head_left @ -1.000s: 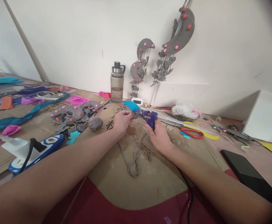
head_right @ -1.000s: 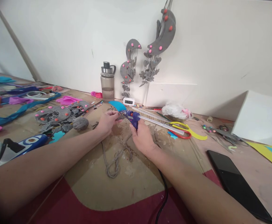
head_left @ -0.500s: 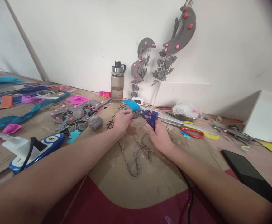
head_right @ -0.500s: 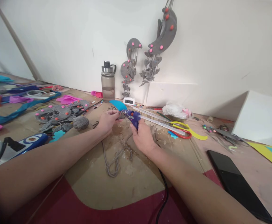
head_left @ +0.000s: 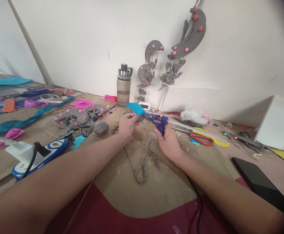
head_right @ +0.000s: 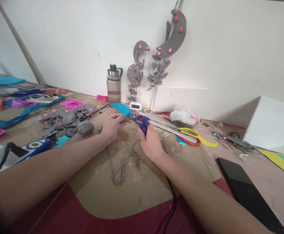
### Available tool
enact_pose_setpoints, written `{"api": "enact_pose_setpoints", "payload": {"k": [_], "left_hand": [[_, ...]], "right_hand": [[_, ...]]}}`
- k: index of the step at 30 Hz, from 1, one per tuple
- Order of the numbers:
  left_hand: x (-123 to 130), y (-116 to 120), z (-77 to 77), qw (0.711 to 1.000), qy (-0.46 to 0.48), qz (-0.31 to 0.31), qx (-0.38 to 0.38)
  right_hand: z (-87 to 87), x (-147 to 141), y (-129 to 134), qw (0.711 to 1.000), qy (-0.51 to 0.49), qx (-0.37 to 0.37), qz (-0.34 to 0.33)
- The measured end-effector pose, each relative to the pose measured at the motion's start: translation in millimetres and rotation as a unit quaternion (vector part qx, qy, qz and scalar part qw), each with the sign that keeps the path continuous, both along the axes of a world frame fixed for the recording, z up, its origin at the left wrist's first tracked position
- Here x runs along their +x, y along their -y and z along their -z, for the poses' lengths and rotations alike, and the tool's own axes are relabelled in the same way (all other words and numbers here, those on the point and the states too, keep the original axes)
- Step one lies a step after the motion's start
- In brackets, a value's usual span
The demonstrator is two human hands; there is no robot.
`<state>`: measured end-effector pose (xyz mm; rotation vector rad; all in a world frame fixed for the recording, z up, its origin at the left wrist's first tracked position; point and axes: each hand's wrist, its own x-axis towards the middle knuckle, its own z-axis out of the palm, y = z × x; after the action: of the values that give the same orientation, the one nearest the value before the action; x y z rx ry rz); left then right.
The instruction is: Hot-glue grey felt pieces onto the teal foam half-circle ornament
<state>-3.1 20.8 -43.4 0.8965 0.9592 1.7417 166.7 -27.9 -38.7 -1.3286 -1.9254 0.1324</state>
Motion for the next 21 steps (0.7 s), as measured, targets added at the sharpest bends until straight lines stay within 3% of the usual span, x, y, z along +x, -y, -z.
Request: {"api": "enact_pose_setpoints", "payload": {"k": [15, 21], "left_hand": [[-2, 2, -4.2, 0.999, 0.046, 0.020, 0.002], [-5, -4, -0.5, 0.997, 0.075, 0.026, 0.004]], "right_hand": [[1.4, 3, -4, 0.997, -0.069, 0.037, -0.023], [0.5, 5, -11, 0.991, -0.135, 0.002, -0.006]]}}
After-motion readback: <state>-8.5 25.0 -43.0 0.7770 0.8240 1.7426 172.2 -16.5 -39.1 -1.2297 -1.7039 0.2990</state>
